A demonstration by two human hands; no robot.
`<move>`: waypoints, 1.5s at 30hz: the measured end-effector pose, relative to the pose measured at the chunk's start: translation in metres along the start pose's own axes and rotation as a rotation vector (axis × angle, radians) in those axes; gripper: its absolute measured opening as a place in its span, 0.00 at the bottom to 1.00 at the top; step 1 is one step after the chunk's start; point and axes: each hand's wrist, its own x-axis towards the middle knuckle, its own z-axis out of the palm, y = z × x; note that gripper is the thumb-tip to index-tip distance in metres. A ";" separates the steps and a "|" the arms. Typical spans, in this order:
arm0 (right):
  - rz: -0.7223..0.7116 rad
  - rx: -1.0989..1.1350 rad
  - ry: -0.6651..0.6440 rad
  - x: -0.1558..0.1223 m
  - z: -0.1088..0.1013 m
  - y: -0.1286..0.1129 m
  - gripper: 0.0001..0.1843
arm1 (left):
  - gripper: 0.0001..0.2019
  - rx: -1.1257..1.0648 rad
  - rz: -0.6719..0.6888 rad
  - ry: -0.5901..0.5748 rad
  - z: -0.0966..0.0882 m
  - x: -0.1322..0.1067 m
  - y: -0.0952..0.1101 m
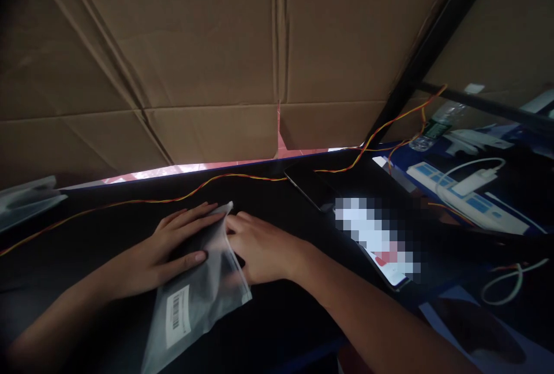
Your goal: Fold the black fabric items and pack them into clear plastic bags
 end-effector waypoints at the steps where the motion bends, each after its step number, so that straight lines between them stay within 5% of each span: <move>1: -0.031 0.035 0.004 0.000 0.000 0.000 0.27 | 0.34 0.008 0.001 -0.008 -0.001 0.000 0.000; 9: -0.092 0.475 -0.058 -0.003 -0.019 0.004 0.14 | 0.36 -0.030 -0.032 -0.011 -0.008 -0.006 -0.017; 14: -0.120 0.589 -0.023 0.003 -0.002 0.007 0.03 | 0.36 -0.098 0.013 -0.001 -0.009 -0.004 -0.016; 19: -0.049 0.420 0.153 0.007 0.021 -0.004 0.05 | 0.36 -0.112 0.016 0.001 -0.007 0.000 -0.012; 23: -0.065 0.437 0.177 0.008 0.017 -0.008 0.08 | 0.38 -0.123 0.032 0.025 -0.010 -0.001 -0.015; 27: 0.194 0.517 0.338 0.007 0.006 0.001 0.06 | 0.32 -0.157 -0.005 0.105 -0.012 -0.002 -0.019; 30: 0.321 0.474 0.292 0.004 0.002 0.007 0.05 | 0.32 -0.152 -0.045 0.145 -0.010 0.000 -0.020; 37: 0.034 0.461 -0.021 0.003 0.003 0.007 0.12 | 0.24 -0.041 0.038 0.120 -0.002 0.005 -0.024; 45: 0.079 0.157 0.137 0.005 0.023 -0.012 0.12 | 0.22 -0.107 0.061 0.211 -0.004 0.004 -0.019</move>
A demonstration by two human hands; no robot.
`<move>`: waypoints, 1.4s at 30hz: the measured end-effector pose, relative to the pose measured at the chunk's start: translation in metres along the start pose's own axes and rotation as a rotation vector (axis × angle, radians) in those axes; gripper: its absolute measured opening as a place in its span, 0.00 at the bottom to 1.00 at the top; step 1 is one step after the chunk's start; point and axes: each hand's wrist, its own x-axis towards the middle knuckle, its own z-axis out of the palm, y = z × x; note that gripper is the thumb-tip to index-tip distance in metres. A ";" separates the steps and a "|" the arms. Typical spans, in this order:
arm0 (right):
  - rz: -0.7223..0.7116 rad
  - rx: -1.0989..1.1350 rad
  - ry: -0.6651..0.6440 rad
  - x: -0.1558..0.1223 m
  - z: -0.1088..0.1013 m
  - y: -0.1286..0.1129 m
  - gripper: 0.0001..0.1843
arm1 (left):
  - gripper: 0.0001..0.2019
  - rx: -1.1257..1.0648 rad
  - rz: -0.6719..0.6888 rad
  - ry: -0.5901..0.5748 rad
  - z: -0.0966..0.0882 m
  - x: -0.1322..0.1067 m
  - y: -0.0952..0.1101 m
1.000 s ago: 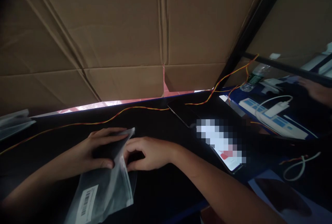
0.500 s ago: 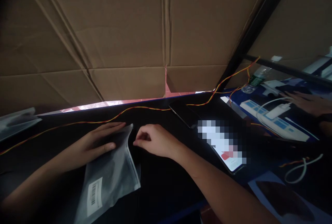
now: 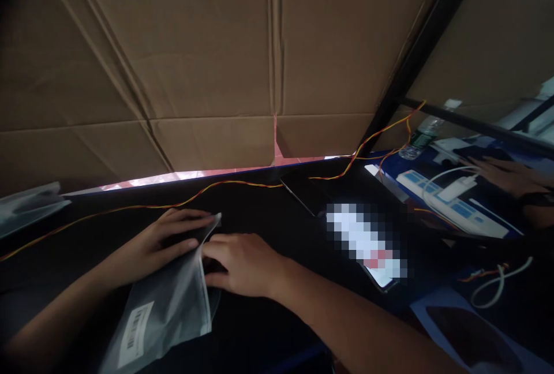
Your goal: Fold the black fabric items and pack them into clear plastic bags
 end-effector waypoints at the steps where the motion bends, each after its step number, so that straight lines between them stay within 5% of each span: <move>1: -0.003 0.075 -0.024 0.000 -0.001 -0.001 0.12 | 0.23 -0.034 -0.012 0.028 -0.001 0.000 0.001; 6: 0.122 0.576 -0.095 0.002 -0.014 0.012 0.10 | 0.27 -0.144 -0.128 0.075 -0.006 0.002 0.004; 9: 0.316 0.604 -0.015 0.003 -0.021 0.020 0.12 | 0.19 -0.126 -0.117 0.123 -0.006 0.004 0.008; 14: 0.414 0.725 -0.217 0.003 -0.022 0.015 0.31 | 0.14 -0.143 -0.101 0.303 -0.005 0.006 0.022; 20: 0.425 0.735 -0.313 0.004 -0.004 0.005 0.25 | 0.10 -0.122 -0.073 0.505 -0.001 0.005 0.041; 25: 0.328 0.775 -0.314 0.003 -0.016 0.010 0.29 | 0.08 -0.116 -0.015 0.432 0.001 0.005 0.045; 28: 0.332 0.817 -0.215 0.005 -0.022 0.013 0.22 | 0.08 -0.113 -0.013 0.408 0.002 0.004 0.045; 37: 0.254 0.715 0.181 0.008 0.012 0.001 0.17 | 0.11 -0.100 0.036 0.299 0.007 0.002 0.060; 42: 0.319 0.787 0.053 0.009 -0.008 0.009 0.17 | 0.11 -0.222 -0.110 0.086 0.002 0.005 0.055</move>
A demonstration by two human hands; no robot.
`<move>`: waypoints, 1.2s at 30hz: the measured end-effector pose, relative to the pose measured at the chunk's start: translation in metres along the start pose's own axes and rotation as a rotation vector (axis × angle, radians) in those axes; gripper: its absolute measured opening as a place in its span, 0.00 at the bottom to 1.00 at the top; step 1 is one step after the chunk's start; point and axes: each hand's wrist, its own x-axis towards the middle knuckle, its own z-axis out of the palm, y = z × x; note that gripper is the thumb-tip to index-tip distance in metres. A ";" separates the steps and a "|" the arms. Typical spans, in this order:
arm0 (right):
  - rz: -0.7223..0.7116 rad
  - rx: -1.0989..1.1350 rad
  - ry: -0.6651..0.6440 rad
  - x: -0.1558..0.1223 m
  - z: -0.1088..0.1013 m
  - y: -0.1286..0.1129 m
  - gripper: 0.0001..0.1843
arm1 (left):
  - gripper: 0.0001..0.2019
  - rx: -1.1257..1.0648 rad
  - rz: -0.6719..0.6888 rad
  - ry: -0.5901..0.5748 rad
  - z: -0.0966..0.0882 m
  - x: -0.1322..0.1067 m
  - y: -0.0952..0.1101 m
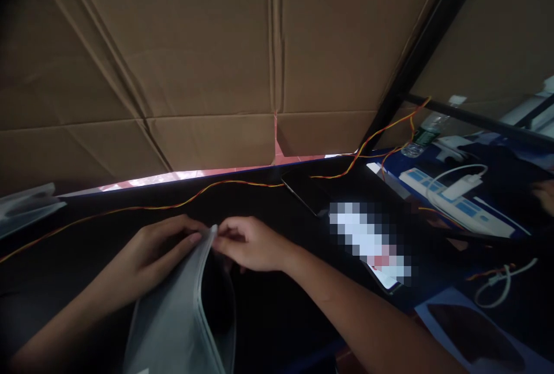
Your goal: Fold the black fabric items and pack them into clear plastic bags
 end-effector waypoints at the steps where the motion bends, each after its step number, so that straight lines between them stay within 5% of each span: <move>1: 0.013 0.021 0.003 0.001 -0.002 -0.002 0.17 | 0.11 -0.033 -0.027 -0.001 -0.001 0.000 -0.001; 9: -0.089 -0.020 0.151 0.003 0.011 -0.002 0.15 | 0.16 -0.105 -0.099 -0.022 0.006 -0.002 0.004; 19: 0.097 -0.072 -0.182 -0.008 0.010 -0.010 0.17 | 0.15 0.006 -0.161 0.294 0.001 0.003 -0.012; 23: 0.273 -0.017 -0.270 -0.010 0.010 -0.015 0.16 | 0.15 0.072 -0.167 0.325 -0.005 0.006 -0.020; 30: 0.380 -0.050 -0.398 -0.020 0.019 -0.027 0.16 | 0.13 0.206 -0.193 0.358 -0.023 0.002 -0.026; 34: 0.418 -0.148 -0.467 -0.023 0.014 -0.031 0.15 | 0.14 0.272 -0.197 0.313 -0.039 0.006 -0.031; 36: 0.352 -0.283 -0.395 -0.020 0.008 -0.027 0.17 | 0.19 0.465 -0.155 0.273 -0.037 0.001 -0.027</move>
